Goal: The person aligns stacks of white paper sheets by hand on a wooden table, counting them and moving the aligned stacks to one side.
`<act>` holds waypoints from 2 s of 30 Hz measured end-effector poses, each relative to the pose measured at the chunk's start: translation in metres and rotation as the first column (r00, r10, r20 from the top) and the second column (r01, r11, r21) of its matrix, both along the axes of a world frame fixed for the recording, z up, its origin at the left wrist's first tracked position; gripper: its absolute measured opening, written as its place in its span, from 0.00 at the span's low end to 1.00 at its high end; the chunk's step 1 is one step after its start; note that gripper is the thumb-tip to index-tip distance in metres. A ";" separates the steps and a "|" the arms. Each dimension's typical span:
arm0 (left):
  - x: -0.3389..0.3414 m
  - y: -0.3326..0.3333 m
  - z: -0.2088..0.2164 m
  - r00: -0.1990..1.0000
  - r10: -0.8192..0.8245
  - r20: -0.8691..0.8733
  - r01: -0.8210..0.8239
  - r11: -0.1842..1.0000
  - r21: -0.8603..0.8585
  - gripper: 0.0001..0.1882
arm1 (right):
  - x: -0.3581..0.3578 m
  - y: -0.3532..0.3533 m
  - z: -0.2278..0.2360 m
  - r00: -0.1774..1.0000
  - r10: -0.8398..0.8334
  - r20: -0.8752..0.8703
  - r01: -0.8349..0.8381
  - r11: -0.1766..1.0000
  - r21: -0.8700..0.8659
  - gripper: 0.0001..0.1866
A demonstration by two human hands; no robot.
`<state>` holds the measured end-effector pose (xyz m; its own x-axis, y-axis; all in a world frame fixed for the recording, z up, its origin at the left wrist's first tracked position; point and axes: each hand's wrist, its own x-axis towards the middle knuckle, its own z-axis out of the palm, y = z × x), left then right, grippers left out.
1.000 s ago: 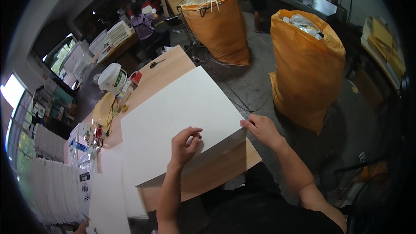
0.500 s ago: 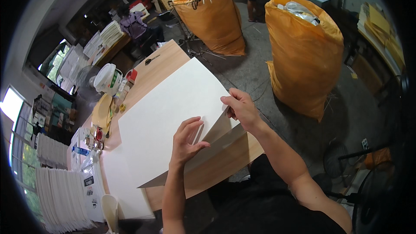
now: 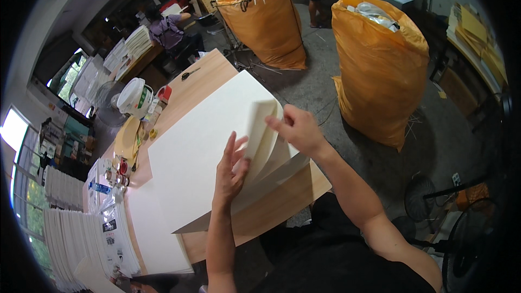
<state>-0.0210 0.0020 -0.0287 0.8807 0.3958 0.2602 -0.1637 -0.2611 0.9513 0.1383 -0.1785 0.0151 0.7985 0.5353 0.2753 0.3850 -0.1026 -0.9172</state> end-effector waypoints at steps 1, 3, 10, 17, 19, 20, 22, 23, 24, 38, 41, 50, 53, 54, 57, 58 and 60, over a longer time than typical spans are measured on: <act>0.001 -0.005 0.003 0.998 0.055 0.024 -0.052 0.993 -0.108 0.18 | 0.002 0.009 -0.013 0.969 -0.076 0.234 0.091 0.994 -0.056 0.23; -0.002 0.010 0.004 0.997 -0.068 -0.029 0.072 0.978 0.196 0.17 | 0.016 0.014 -0.020 0.999 0.014 -0.036 -0.012 0.998 0.062 0.21; 0.003 0.008 -0.001 0.989 -0.126 0.079 0.078 0.891 0.446 0.27 | 0.019 0.008 -0.012 0.784 0.369 -0.499 -0.162 0.898 0.408 0.16; 0.000 0.011 -0.002 0.988 -0.153 0.029 0.139 0.948 0.287 0.19 | 0.012 0.006 -0.008 0.913 0.215 -0.346 -0.137 0.962 0.236 0.17; 0.003 0.002 0.000 0.997 -0.002 0.075 -0.017 0.967 0.253 0.15 | 0.009 0.009 -0.014 0.999 0.034 -0.039 -0.033 0.999 0.022 0.18; 0.004 -0.001 0.001 0.993 0.070 0.096 -0.090 0.968 0.234 0.13 | 0.008 0.011 -0.018 0.991 -0.041 0.130 0.050 0.996 -0.070 0.18; 0.003 0.004 -0.003 0.997 -0.002 0.073 -0.023 0.942 0.336 0.16 | 0.013 0.014 -0.020 0.991 0.023 -0.131 -0.005 0.991 0.131 0.17; 0.003 0.008 -0.003 0.995 -0.075 0.065 0.045 0.926 0.375 0.17 | 0.013 0.011 -0.013 0.934 0.139 -0.329 -0.063 0.971 0.232 0.17; 0.004 0.010 -0.001 0.988 -0.147 0.055 0.111 0.904 0.413 0.17 | 0.013 0.009 -0.008 0.826 0.266 -0.497 -0.096 0.935 0.340 0.18; 0.005 -0.001 0.005 0.990 -0.027 0.138 -0.041 0.881 0.472 0.18 | 0.011 0.013 -0.021 0.999 0.042 -0.015 -0.040 0.991 0.124 0.17; 0.005 0.000 0.008 0.990 -0.089 0.111 0.014 0.837 0.546 0.18 | 0.012 0.007 -0.012 0.838 0.291 -0.461 -0.115 0.921 0.372 0.18; 0.006 0.008 0.000 0.990 -0.098 0.100 0.032 0.853 0.521 0.32 | 0.011 0.000 -0.012 0.851 0.245 -0.465 -0.062 0.925 0.375 0.18; 0.004 0.005 0.004 0.995 -0.060 0.086 0.009 0.866 0.500 0.31 | -0.009 -0.017 -0.035 0.895 -0.365 0.256 0.341 0.930 0.135 0.16; 0.004 0.004 0.003 0.994 -0.065 0.088 0.012 0.864 0.503 0.31 | -0.013 -0.021 -0.042 0.861 -0.299 0.411 0.272 0.954 0.125 0.15; 0.005 0.005 -0.002 0.992 -0.098 0.082 0.031 0.809 0.588 0.32 | -0.024 -0.030 -0.056 0.744 0.097 0.661 0.013 0.987 -0.159 0.15; 0.005 0.005 -0.005 0.990 -0.117 0.079 0.037 0.750 0.660 0.33 | -0.028 -0.030 -0.068 0.760 0.194 0.621 -0.055 0.970 -0.236 0.16; 0.006 0.000 -0.002 0.988 -0.145 0.062 0.038 0.603 0.797 0.35 | -0.030 -0.027 -0.078 0.774 0.336 0.536 -0.152 0.921 -0.358 0.19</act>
